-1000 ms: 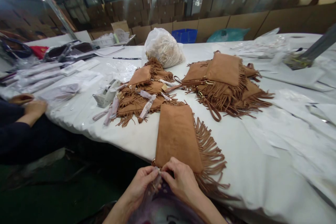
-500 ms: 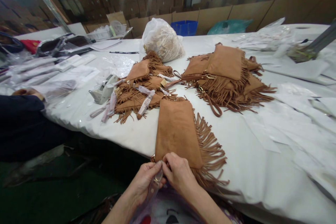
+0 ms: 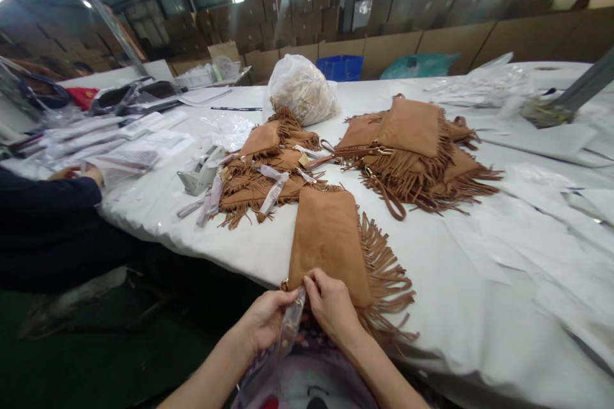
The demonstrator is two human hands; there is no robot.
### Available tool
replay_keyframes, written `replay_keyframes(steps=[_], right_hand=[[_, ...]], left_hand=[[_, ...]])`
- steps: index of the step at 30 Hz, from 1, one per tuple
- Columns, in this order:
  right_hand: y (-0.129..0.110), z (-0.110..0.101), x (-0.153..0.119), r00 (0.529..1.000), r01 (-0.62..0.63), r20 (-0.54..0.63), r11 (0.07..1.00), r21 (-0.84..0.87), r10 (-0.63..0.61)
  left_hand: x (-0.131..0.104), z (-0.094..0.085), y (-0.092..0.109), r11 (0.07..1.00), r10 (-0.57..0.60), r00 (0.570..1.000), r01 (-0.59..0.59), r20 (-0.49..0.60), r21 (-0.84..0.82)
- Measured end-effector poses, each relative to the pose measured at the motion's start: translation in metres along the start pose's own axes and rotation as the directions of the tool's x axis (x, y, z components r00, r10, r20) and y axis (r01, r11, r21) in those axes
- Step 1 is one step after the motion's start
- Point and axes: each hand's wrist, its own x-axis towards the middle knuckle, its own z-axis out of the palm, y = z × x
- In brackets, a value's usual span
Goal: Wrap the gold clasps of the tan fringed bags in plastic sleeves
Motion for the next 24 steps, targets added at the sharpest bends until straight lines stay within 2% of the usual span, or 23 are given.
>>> replay_keyframes(steps=[4,8,11,13,15,17,21,24], right_hand=[[-0.003,-0.008,0.002,0.995,-0.095,0.006,0.974,0.205,0.096],[-0.005,-0.013,-0.012,0.953,-0.294,0.086,0.817,0.496,0.291],[-0.004,-0.007,-0.03,0.907,-0.408,0.138,0.75,0.52,0.398],[-0.004,0.0,-0.038,0.914,-0.401,0.163,0.768,0.499,0.372],[-0.007,0.008,-0.041,0.94,-0.34,0.188,0.787,0.515,0.283],[-0.011,0.014,-0.038,0.943,-0.33,0.242,0.753,0.569,0.23],[-0.017,0.021,-0.029,0.888,-0.457,0.371,0.618,0.639,0.273],[-0.017,0.022,-0.025,0.858,-0.511,0.419,0.571,0.643,0.297]], left_hand=[[0.002,-0.001,0.013,0.994,-0.095,0.995,0.094,0.012,0.049],[0.005,0.003,0.028,0.982,-0.149,0.989,0.146,0.018,0.117],[0.005,0.008,0.037,0.968,-0.197,0.98,0.194,0.003,0.159],[0.005,0.01,0.04,0.961,-0.219,0.976,0.217,-0.009,0.17],[0.005,0.011,0.042,0.956,-0.233,0.972,0.234,-0.028,0.178],[0.007,0.011,0.041,0.949,-0.243,0.969,0.247,-0.046,0.194],[0.013,0.01,0.037,0.941,-0.245,0.969,0.246,-0.03,0.231],[0.013,0.008,0.033,0.943,-0.234,0.972,0.223,0.015,0.249]])
